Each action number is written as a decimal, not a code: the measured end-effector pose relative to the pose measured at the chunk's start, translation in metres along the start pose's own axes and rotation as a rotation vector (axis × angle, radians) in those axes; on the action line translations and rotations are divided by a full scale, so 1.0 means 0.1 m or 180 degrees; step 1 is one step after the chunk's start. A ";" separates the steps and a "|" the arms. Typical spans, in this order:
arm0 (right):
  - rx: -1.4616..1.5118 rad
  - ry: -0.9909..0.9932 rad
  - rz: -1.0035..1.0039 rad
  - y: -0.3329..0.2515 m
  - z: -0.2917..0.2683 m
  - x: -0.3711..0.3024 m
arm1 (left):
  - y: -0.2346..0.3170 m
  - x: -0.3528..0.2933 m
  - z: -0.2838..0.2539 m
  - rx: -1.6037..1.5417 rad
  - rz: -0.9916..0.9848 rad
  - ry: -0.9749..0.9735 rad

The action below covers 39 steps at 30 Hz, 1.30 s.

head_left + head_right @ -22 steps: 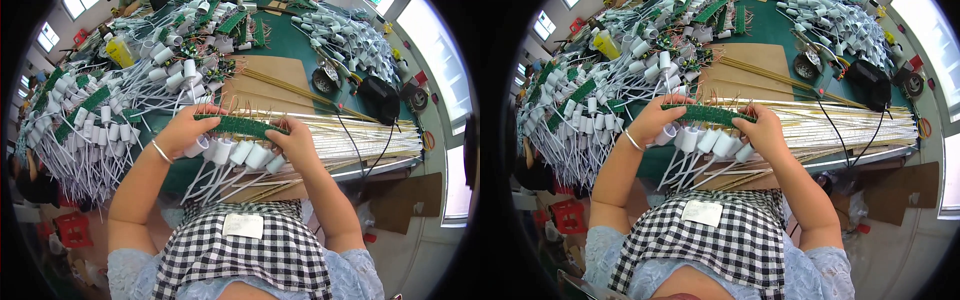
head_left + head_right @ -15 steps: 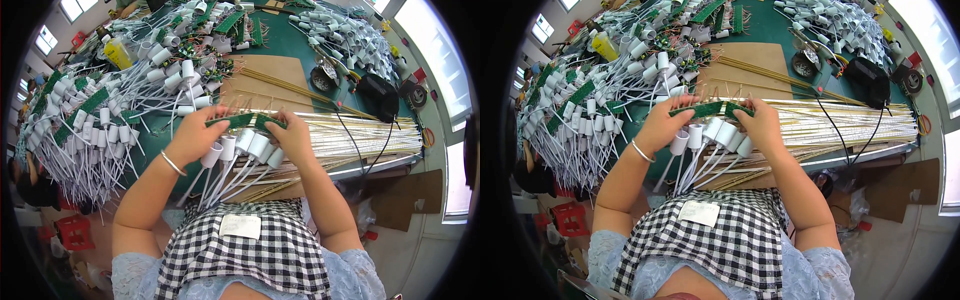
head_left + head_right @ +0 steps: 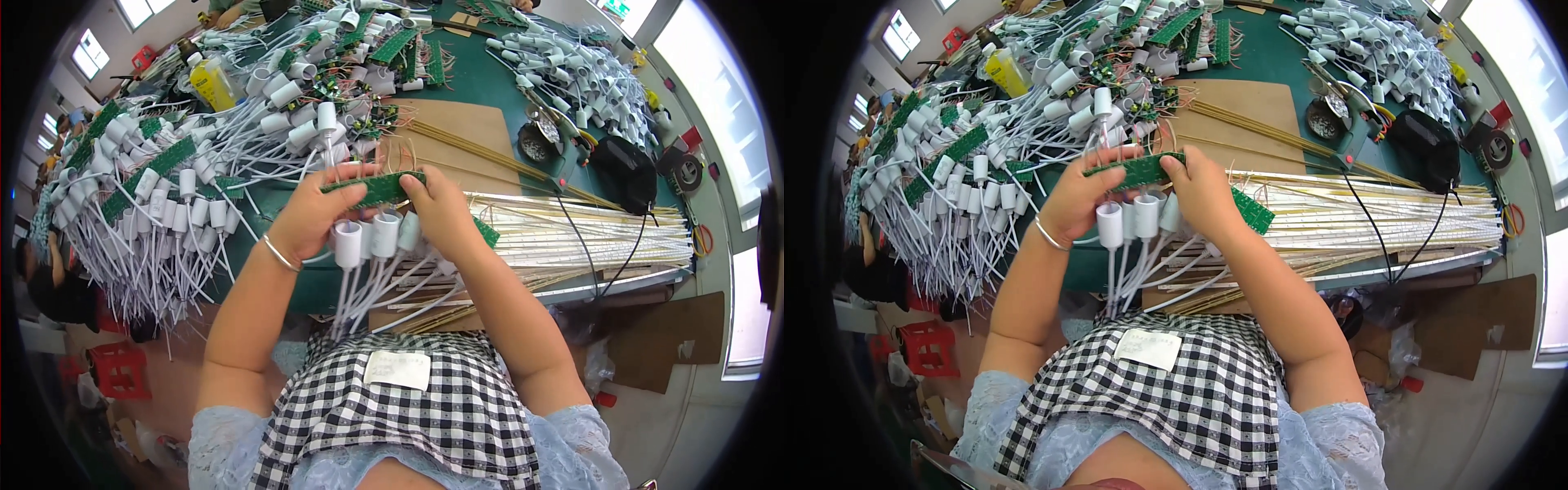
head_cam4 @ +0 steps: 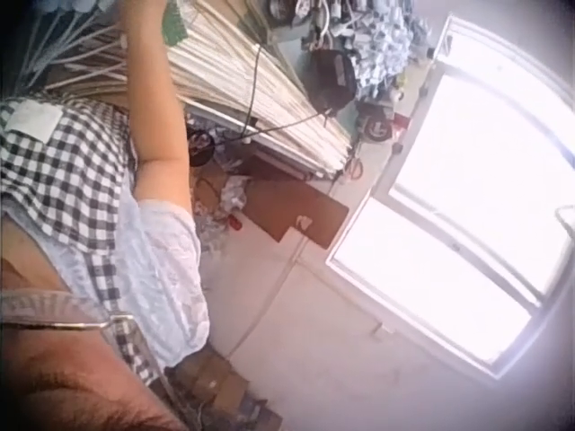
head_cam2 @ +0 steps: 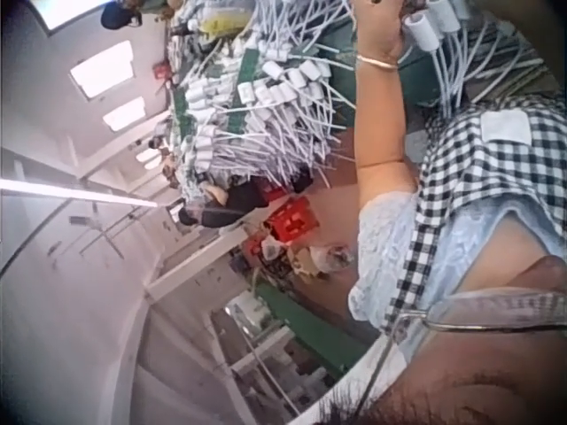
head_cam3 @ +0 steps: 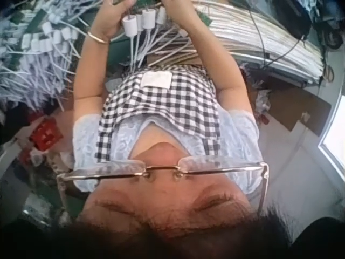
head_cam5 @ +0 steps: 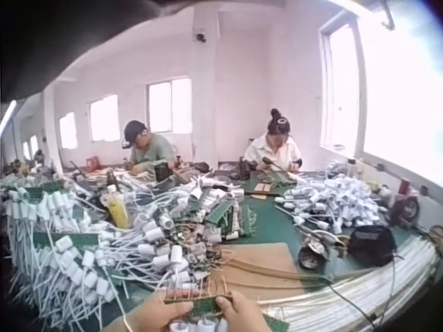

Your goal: The person assembles electronic components for multiple light bulbs by hand, connecting circuit boards and wiring harnesses into white plastic housings and light bulb bases at a workbench.

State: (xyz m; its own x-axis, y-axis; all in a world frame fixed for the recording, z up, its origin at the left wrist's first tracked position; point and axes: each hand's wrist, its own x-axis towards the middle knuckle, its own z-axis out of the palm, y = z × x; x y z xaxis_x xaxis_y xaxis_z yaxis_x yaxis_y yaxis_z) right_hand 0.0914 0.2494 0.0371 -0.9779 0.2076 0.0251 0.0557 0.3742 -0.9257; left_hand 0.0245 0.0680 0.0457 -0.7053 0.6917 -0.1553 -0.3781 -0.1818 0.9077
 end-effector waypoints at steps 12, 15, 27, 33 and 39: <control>0.0623 -0.0262 0.0269 0.23 0.19 0.30 | -0.19 0.07 0.05 0.0249 0.0124 0.0425; -0.0226 -0.0031 0.0089 0.15 0.23 0.33 | -0.25 0.07 -0.02 0.0329 0.0242 0.0793; 0.0569 -0.0695 0.0291 0.11 0.27 0.39 | -0.42 0.16 -0.01 0.0025 0.0325 0.0981; 0.1031 -0.1747 0.0801 -0.01 -0.02 0.43 | -0.22 0.05 -0.10 -0.0509 0.0035 0.0019; 0.0811 -0.2302 0.0940 -0.07 0.00 0.45 | -0.24 0.02 -0.08 0.0002 -0.0106 -0.0120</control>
State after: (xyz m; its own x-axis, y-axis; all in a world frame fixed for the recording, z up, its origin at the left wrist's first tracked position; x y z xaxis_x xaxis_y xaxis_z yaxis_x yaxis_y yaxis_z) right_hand 0.0473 0.2559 0.0444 -0.8232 -0.4011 -0.4019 0.3688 0.1605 -0.9155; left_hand 0.0274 0.0677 0.0208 -0.6692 0.7232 -0.1705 -0.4005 -0.1578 0.9026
